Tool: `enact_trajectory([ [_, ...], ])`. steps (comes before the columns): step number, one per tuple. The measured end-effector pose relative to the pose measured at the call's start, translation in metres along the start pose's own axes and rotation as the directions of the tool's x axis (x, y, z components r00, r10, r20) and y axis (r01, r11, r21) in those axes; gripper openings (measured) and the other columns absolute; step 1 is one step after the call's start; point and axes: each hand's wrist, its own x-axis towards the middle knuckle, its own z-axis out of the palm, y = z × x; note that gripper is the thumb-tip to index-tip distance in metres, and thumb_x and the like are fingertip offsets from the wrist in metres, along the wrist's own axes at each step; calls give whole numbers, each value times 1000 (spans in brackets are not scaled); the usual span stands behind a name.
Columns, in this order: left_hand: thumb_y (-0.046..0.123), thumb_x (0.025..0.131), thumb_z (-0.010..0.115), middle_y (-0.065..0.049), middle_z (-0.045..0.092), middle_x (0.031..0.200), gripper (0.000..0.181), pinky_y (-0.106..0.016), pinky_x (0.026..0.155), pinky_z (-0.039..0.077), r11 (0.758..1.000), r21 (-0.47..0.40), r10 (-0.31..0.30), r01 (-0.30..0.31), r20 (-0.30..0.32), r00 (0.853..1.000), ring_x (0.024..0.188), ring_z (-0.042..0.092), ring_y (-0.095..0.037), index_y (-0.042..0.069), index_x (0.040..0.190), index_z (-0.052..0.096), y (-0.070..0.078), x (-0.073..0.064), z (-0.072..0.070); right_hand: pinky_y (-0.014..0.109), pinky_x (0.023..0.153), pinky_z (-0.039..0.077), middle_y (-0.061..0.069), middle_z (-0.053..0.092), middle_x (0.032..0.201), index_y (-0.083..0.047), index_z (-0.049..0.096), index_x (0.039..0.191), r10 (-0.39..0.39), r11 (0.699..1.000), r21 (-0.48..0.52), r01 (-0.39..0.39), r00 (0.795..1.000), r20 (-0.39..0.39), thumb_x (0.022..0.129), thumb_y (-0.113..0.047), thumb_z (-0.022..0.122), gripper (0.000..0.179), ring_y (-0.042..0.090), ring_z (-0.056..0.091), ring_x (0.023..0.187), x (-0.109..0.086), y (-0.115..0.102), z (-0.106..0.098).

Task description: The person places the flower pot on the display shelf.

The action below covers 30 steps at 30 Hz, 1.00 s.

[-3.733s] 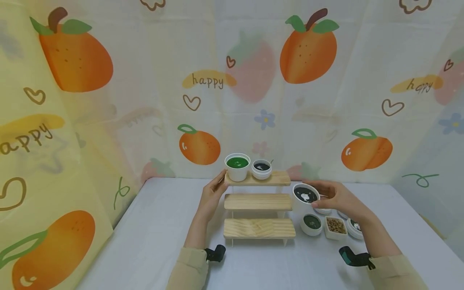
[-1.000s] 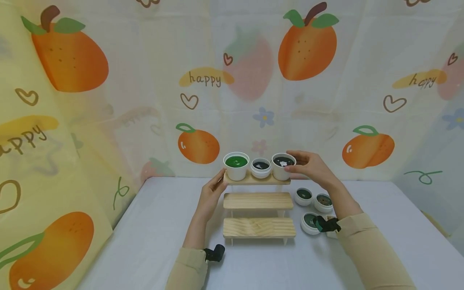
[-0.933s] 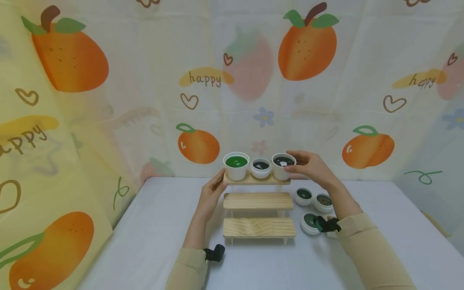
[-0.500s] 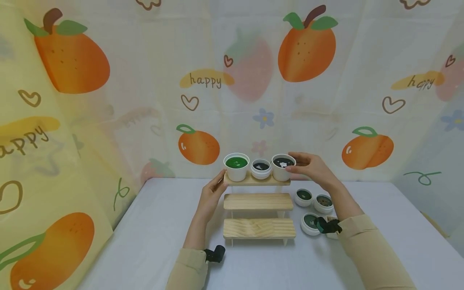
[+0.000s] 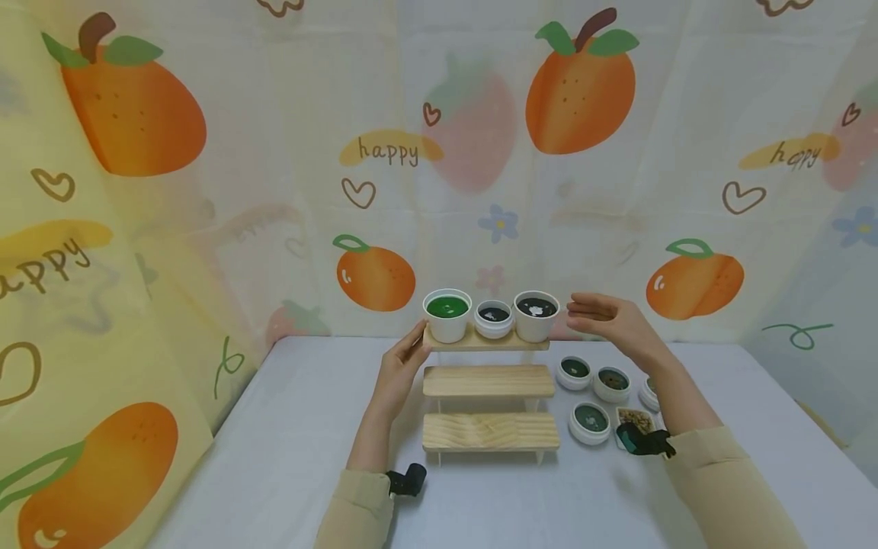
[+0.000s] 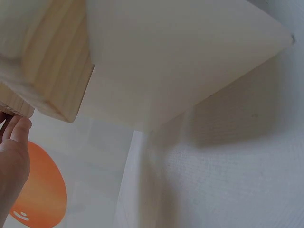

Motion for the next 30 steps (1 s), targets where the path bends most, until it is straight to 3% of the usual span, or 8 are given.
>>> enact_trajectory([
  [3, 21, 99, 60, -4, 41, 159, 54, -32, 120, 33, 1000, 4, 0, 0, 0, 1000, 146, 41, -23, 13, 149, 44, 0, 0, 0, 9, 93, 47, 17, 56, 145, -10, 46, 147, -2, 1000, 2, 2, 1000, -5, 95, -38, 64, 61, -16, 57, 105, -8, 4, -2],
  [5, 21, 99, 60, -4, 41, 158, 54, -32, 121, 33, 1000, 6, -4, 4, 0, 1000, 146, 41, -23, 13, 149, 44, 0, -1, 0, 7, 91, 46, 18, 56, 144, -9, 46, 147, -5, 1000, 2, 5, 1000, -14, 95, -37, 64, 61, -19, 57, 102, -13, 7, -3],
  [15, 21, 99, 60, -6, 40, 159, 54, -33, 121, 33, 1000, 4, 2, -2, -3, 1000, 146, 41, -25, 11, 149, 43, 0, -1, -1, 21, 101, 50, 18, 55, 145, -11, 45, 148, 17, 998, -58, -20, 999, -48, 96, -39, 62, 61, -21, 55, 104, -37, 24, -11],
  [22, 19, 99, 60, -6, 40, 159, 54, -32, 121, 33, 1000, -24, -6, 6, -2, 1000, 146, 41, -24, 10, 149, 43, 1, 0, 0, 7, 88, 45, 17, 57, 144, -11, 44, 149, 30, 995, -88, -37, 997, -71, 97, -38, 62, 61, -23, 54, 102, -52, 38, -18],
  [25, 19, 99, 60, -6, 39, 159, 54, -31, 121, 33, 1000, -28, -12, 12, -2, 1000, 146, 41, -23, 11, 149, 43, 1, 0, 0, 4, 86, 46, 9, 61, 140, -10, 45, 148, 33, 996, -78, -40, 995, -90, 96, -38, 62, 61, -23, 55, 101, -59, 45, -21],
  [28, 20, 99, 60, -6, 39, 159, 54, -33, 121, 33, 1000, -21, -11, 11, -4, 1000, 146, 41, -24, 11, 150, 43, 2, -1, 0, 4, 86, 47, -7, 65, 134, -10, 45, 148, 44, 996, -78, -53, 993, -114, 97, -39, 61, 62, -25, 54, 101, -67, 52, -24],
  [30, 21, 99, 60, -6, 39, 159, 54, -34, 121, 33, 1000, -19, -13, 13, -5, 1000, 146, 41, -25, 11, 150, 43, 2, 0, 0, 14, 94, 51, -19, 64, 129, -10, 44, 148, 62, 994, -77, -73, 990, -129, 97, -41, 60, 62, -26, 53, 100, -71, 57, -26],
])
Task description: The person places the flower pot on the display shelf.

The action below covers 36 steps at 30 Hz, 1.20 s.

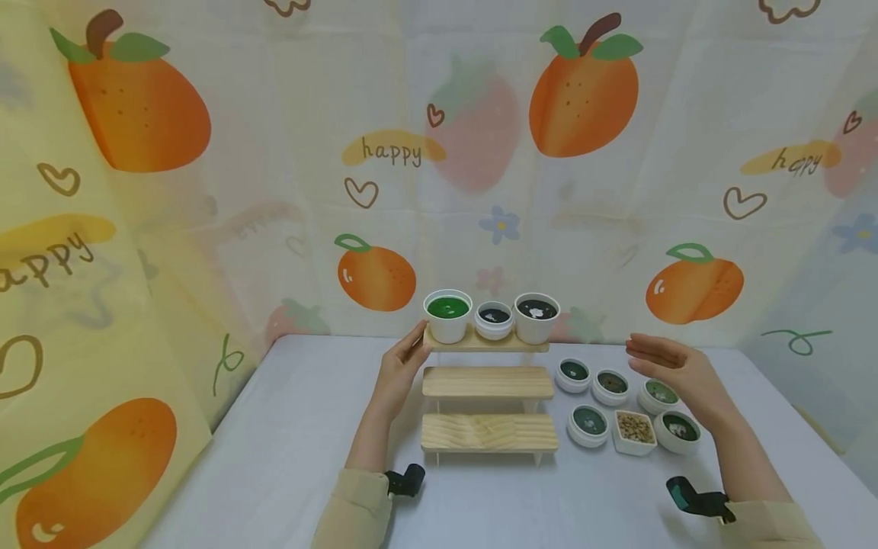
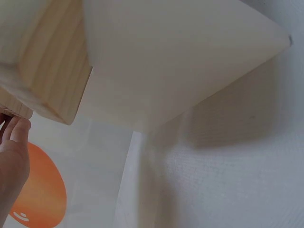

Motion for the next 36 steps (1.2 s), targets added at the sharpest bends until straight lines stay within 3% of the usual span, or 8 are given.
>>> enact_trajectory([
  [3, 20, 99, 60, -6, 39, 159, 54, -34, 121, 33, 1000, -1, -5, 5, -3, 1000, 146, 41, -24, 12, 150, 43, 0, 0, 0, 49, 110, 47, -32, 60, 120, -10, 42, 149, 35, 999, 29, -34, 999, -13, 97, -42, 58, 63, -27, 51, 99, -7, 9, -3],
  [5, 19, 99, 59, -6, 39, 159, 54, -34, 122, 32, 1000, -1, -4, 4, -5, 1000, 146, 41, -24, 11, 150, 43, 1, 0, 1, 68, 108, 39, -37, 57, 116, -10, 41, 150, 53, 997, 48, -52, 998, -23, 98, -41, 58, 63, -27, 51, 99, -10, 15, -4],
  [6, 19, 99, 59, -6, 39, 159, 54, -34, 122, 32, 1000, 0, -2, 2, -5, 1000, 146, 40, -24, 11, 150, 43, 2, 0, 1, 64, 111, 40, -38, 57, 115, -9, 41, 150, 57, 997, 57, -55, 998, -29, 98, -41, 58, 63, -27, 52, 100, -12, 19, -5],
  [8, 18, 99, 59, -7, 39, 159, 53, -34, 122, 32, 1000, -2, 1, -1, -6, 1000, 147, 40, -25, 11, 150, 43, 2, 0, 0, 39, 109, 49, -41, 56, 114, -9, 42, 150, 67, 997, 48, -65, 997, -41, 99, -40, 57, 62, -27, 51, 100, -14, 26, -6],
  [12, 18, 99, 59, -7, 39, 159, 54, -35, 122, 32, 1000, -3, 4, -4, -2, 1000, 146, 40, -26, 10, 150, 43, 1, 1, 0, 1, 77, 41, -42, 56, 113, -9, 44, 149, 68, 996, 54, -65, 995, -66, 99, -38, 58, 60, -28, 51, 101, -22, 42, -6],
  [24, 21, 99, 60, -5, 40, 159, 54, -36, 123, 32, 1000, 5, 2, -2, -3, 1000, 146, 42, -24, 14, 149, 44, -2, 1, 1, -5, 73, 39, -46, 56, 104, -17, 44, 149, 188, 969, 192, -156, 969, -160, 97, -36, 62, 59, -30, 51, 97, -38, 71, -3],
  [31, 19, 99, 60, -5, 40, 159, 54, -35, 123, 32, 1000, -15, 7, -7, -6, 1000, 146, 41, -23, 12, 149, 43, -1, 0, 1, -6, 74, 43, -39, 64, 103, -23, 55, 138, 186, 902, 421, -93, 965, -186, 95, -21, 66, 45, -24, 60, 94, -44, 84, 0],
  [36, 19, 98, 60, -5, 40, 159, 54, -34, 122, 32, 1000, -16, 6, -6, -5, 1000, 146, 41, -23, 12, 149, 43, -1, 0, 1, -6, 75, 43, -38, 66, 101, -28, 61, 132, 188, 894, 441, -78, 959, -211, 94, -20, 67, 39, -23, 61, 93, -49, 91, 0],
])
